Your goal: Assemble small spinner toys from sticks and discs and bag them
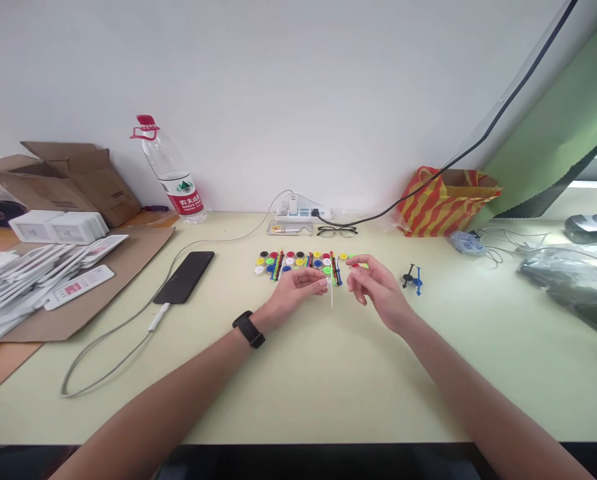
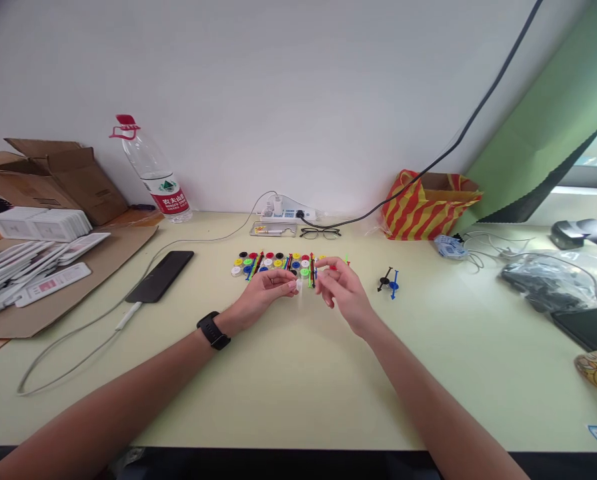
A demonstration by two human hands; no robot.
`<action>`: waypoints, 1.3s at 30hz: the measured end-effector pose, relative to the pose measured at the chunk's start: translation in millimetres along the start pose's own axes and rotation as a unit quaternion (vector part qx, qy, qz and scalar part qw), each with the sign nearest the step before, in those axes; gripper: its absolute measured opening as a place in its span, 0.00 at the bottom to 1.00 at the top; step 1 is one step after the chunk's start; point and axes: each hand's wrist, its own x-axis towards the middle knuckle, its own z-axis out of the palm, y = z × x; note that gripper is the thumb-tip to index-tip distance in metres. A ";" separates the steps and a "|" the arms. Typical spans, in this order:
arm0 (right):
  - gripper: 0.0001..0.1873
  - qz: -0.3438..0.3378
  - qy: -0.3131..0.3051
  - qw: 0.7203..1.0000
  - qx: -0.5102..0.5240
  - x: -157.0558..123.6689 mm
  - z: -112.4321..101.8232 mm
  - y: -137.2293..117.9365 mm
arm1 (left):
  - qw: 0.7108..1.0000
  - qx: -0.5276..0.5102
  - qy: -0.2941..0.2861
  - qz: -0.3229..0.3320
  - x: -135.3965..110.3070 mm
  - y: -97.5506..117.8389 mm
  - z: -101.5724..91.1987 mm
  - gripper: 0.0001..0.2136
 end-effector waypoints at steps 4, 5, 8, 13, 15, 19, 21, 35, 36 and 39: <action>0.23 -0.006 0.006 0.997 -0.079 4.3 4.8 15.0 | 1.000 -0.003 -0.009 0.007 -0.6 1.3 0.9 0.15; 0.24 -0.008 -0.003 0.996 -0.086 4.4 5.7 17.3 | 1.000 -0.004 -0.013 0.008 -0.9 1.6 1.3 0.15; 0.26 -0.022 -0.017 0.995 -0.100 3.6 7.3 20.7 | 1.000 -0.010 -0.025 0.005 -2.1 2.5 2.2 0.14; 0.25 -0.038 -0.009 0.991 -0.126 3.3 7.1 22.1 | 0.999 -0.011 -0.036 0.004 -2.8 2.8 2.6 0.14; 0.24 -0.045 0.005 0.991 -0.124 3.8 7.0 22.5 | 0.999 -0.006 -0.032 0.006 -2.3 2.3 2.3 0.15; 0.26 -0.041 0.058 0.991 -0.112 3.9 6.1 20.1 | 1.000 -0.002 -0.006 0.004 -0.8 1.4 1.4 0.15; 0.28 -0.001 0.051 0.995 -0.086 3.0 4.4 16.0 | 1.000 -0.003 0.013 0.007 -0.1 1.1 1.0 0.16; 0.25 -0.020 0.004 0.996 -0.083 4.4 4.7 17.5 | 1.000 0.009 -0.001 0.012 -1.6 3.5 2.6 0.16; 0.25 -0.024 -0.005 0.995 -0.092 3.9 6.0 19.1 | 1.000 0.012 -0.012 0.012 -2.0 3.6 2.4 0.15; 0.27 -0.021 -0.028 0.994 -0.101 2.7 8.2 21.7 | 0.999 0.014 -0.025 0.015 -2.8 3.8 2.0 0.15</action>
